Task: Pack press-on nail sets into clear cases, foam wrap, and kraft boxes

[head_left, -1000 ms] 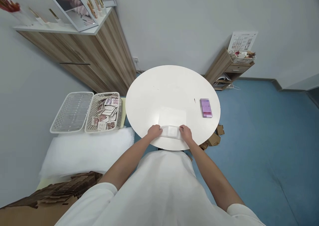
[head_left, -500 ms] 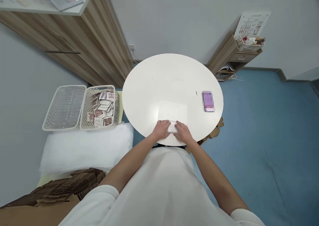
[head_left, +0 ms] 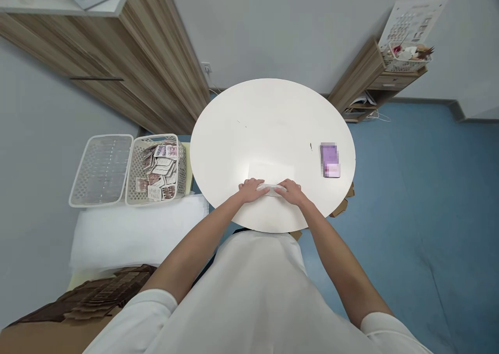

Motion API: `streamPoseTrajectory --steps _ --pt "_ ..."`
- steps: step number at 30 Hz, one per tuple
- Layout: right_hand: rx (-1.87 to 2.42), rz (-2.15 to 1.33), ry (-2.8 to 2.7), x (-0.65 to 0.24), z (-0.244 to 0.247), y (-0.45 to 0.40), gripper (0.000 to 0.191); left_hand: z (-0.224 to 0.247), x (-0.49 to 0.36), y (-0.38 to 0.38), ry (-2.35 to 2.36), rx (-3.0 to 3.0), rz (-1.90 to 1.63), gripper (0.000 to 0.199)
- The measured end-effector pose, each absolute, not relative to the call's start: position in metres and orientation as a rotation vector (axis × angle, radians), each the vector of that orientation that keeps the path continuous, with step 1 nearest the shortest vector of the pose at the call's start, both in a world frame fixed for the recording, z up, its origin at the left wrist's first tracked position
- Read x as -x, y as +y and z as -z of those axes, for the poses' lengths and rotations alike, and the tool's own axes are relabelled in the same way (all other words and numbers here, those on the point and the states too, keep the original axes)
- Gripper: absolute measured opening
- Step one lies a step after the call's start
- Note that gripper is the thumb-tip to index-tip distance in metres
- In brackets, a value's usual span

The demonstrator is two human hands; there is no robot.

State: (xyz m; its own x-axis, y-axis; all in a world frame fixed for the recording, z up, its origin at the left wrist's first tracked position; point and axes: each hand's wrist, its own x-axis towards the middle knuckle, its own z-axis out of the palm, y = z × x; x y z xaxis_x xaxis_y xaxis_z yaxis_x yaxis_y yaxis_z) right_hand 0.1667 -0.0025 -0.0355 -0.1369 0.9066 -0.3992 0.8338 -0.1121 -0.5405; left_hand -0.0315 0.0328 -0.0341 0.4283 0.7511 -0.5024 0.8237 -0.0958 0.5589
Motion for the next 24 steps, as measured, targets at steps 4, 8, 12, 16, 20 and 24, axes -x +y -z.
streamPoseTrajectory --steps 4,8,12,16,20,24 --pt "2.006 -1.125 -1.892 -0.174 0.040 0.011 0.033 0.042 0.045 0.043 1.309 -1.675 -0.101 0.038" --pt "2.007 -1.229 -1.718 -0.179 0.050 0.018 0.031 0.055 0.053 0.053 1.417 -1.543 -0.136 0.032" --pt "2.035 -1.145 -1.619 -0.181 0.061 0.019 0.029 0.059 0.052 0.057 1.579 -1.579 0.002 0.027" --pt "2.124 -0.814 -1.411 -0.180 0.072 0.000 0.048 0.050 0.041 0.042 1.746 -1.844 -0.145 0.038" --pt "2.134 -0.944 -1.126 -0.177 0.080 -0.024 0.067 0.042 0.019 0.013 1.387 -2.285 -0.118 0.045" --pt "2.095 -1.090 -0.924 -0.177 0.080 -0.019 0.069 0.048 0.002 -0.003 1.292 -2.340 0.009 0.051"
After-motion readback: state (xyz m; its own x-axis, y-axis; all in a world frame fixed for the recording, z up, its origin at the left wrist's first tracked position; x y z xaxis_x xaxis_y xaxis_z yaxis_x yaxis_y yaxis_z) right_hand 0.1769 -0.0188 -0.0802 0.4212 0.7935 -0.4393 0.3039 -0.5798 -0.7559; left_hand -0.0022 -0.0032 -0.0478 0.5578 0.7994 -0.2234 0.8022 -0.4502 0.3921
